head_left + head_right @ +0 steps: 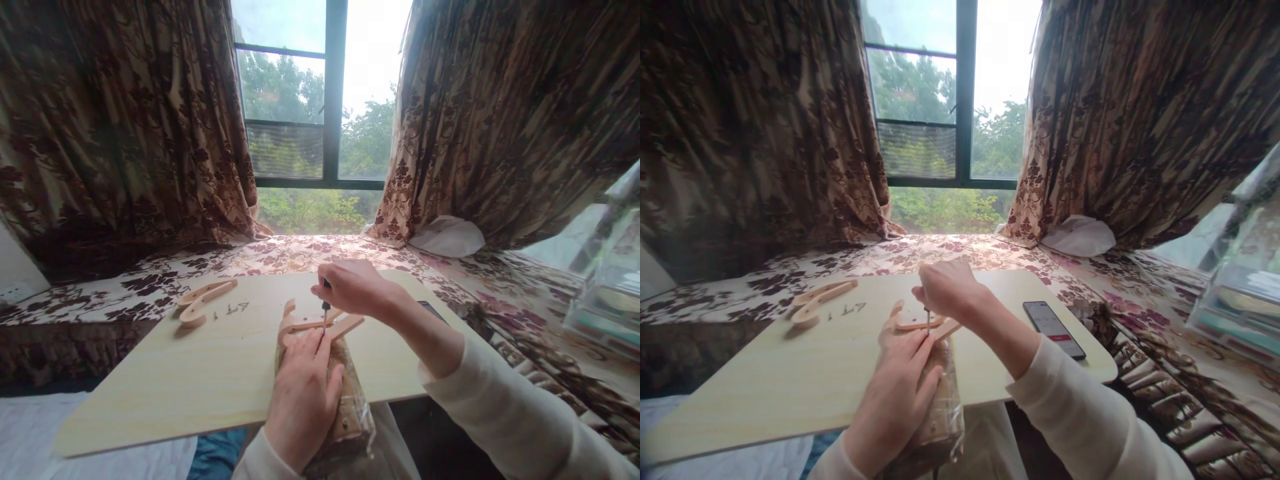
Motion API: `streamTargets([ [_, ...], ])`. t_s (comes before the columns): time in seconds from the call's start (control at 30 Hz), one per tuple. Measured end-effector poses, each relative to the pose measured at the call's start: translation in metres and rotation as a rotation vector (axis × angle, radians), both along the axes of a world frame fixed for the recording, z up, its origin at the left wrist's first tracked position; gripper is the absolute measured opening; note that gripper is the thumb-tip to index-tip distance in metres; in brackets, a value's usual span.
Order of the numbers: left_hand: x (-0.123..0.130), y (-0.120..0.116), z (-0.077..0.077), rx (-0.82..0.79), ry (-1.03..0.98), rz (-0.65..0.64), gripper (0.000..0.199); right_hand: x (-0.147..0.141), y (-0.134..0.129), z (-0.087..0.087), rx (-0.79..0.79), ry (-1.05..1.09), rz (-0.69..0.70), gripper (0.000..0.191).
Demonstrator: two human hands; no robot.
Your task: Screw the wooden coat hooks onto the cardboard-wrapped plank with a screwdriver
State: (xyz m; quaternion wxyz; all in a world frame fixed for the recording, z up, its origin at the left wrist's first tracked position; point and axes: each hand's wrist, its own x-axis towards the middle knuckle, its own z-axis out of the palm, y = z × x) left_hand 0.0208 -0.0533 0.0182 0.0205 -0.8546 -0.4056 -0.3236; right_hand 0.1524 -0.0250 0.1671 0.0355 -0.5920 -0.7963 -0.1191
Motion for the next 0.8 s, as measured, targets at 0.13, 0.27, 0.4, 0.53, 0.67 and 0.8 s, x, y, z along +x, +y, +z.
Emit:
streamTargets([
  [0.13, -0.0001, 0.0008, 0.0003, 0.000, 0.001, -0.006, 0.041, 0.0023, -0.0028, 0.0030, 0.001, -0.005, 0.059, 0.022],
  [0.27, 0.0008, 0.0011, 0.0033, -0.014, 0.010, -0.016, 0.041, 0.0019, -0.0016, -0.0001, -0.004, -0.015, 0.038, 0.023],
  [0.4, 0.0006, 0.0009, 0.0044, -0.013, 0.012, -0.021, 0.041, -0.0003, -0.0003, 0.0001, -0.003, -0.022, 0.005, 0.028],
  [0.53, 0.0002, 0.0010, 0.0029, -0.011, 0.009, -0.016, 0.041, -0.0004, -0.0032, 0.0058, 0.001, -0.021, 0.050, 0.023],
  [0.67, 0.0004, 0.0002, 0.0045, -0.030, 0.009, -0.021, 0.041, -0.0002, -0.0052, 0.0064, -0.004, -0.021, 0.083, 0.021],
  [0.8, 0.0007, -0.0012, 0.0083, -0.053, 0.005, -0.017, 0.039, -0.0025, -0.0030, 0.0013, 0.005, -0.018, 0.060, 0.024],
])
